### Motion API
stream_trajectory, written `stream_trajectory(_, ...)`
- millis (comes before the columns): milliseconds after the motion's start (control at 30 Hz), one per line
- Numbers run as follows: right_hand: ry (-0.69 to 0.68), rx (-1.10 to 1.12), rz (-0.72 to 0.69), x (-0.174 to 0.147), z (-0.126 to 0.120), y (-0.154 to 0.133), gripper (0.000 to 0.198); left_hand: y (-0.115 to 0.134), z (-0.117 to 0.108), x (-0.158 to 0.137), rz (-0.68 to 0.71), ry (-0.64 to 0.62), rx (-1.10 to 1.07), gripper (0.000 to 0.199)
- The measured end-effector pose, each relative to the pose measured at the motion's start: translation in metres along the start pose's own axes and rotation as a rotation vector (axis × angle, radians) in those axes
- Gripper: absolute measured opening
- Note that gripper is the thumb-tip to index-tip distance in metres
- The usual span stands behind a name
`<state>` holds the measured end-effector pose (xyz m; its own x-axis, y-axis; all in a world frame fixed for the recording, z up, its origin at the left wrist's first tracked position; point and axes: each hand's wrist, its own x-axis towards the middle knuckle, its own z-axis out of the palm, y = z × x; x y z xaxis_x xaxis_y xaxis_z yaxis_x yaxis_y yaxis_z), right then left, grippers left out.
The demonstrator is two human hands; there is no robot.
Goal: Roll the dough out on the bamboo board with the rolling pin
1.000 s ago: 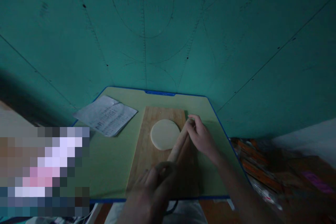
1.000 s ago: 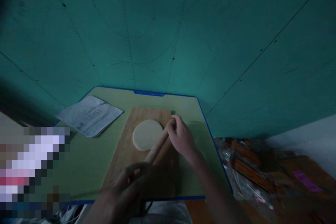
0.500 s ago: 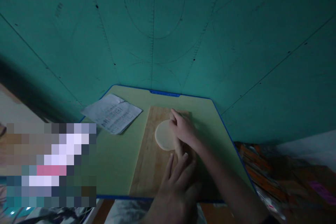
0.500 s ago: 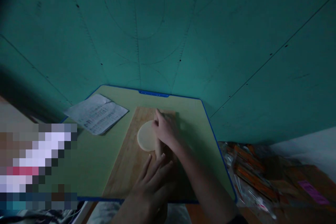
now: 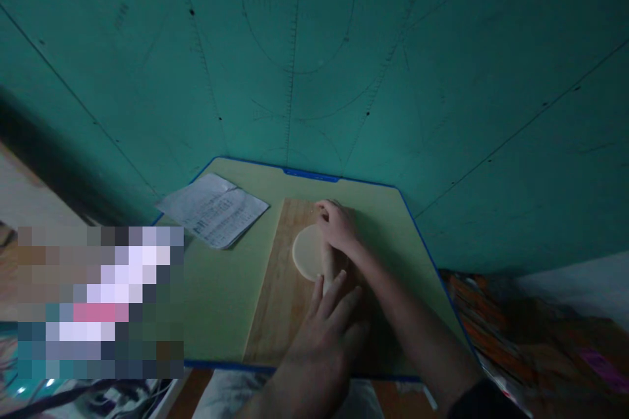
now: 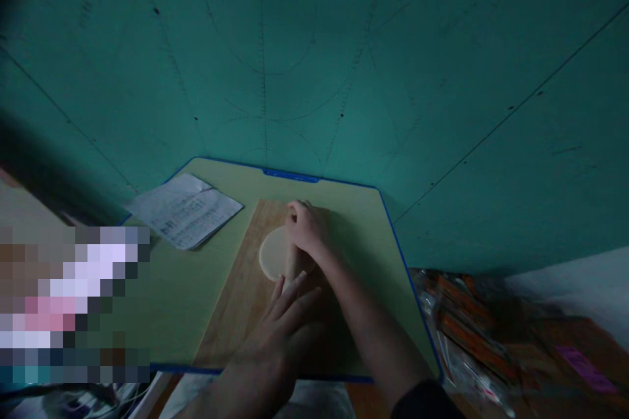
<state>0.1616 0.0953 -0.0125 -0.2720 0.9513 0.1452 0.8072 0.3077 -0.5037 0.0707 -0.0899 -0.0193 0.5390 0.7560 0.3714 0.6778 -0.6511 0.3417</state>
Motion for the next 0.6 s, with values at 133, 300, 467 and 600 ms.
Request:
stream_trajectory(133, -0.064, -0.028, -0.082, 0.001, 0.006, 0.004, 0.046, 0.002, 0.022, -0.005, 0.003, 0.141, 0.164, 0.037)
stream_trajectory(300, -0.198, -0.213, -0.089, 0.004, 0.008, -0.025, 0.048, 0.0, 0.02, -0.014, -0.083, 0.183, 0.164, 0.035)
stream_trajectory(467, -0.134, -0.292, -0.179, 0.005, 0.027, -0.066, 0.038, -0.018, -0.003, -0.045, -0.14, 0.095, 0.132, 0.029)
stream_trajectory(600, -0.126, -0.323, -0.177, 0.006, 0.027, -0.064, 0.04, -0.017, -0.006, -0.045, -0.127, 0.067, 0.14, 0.033)
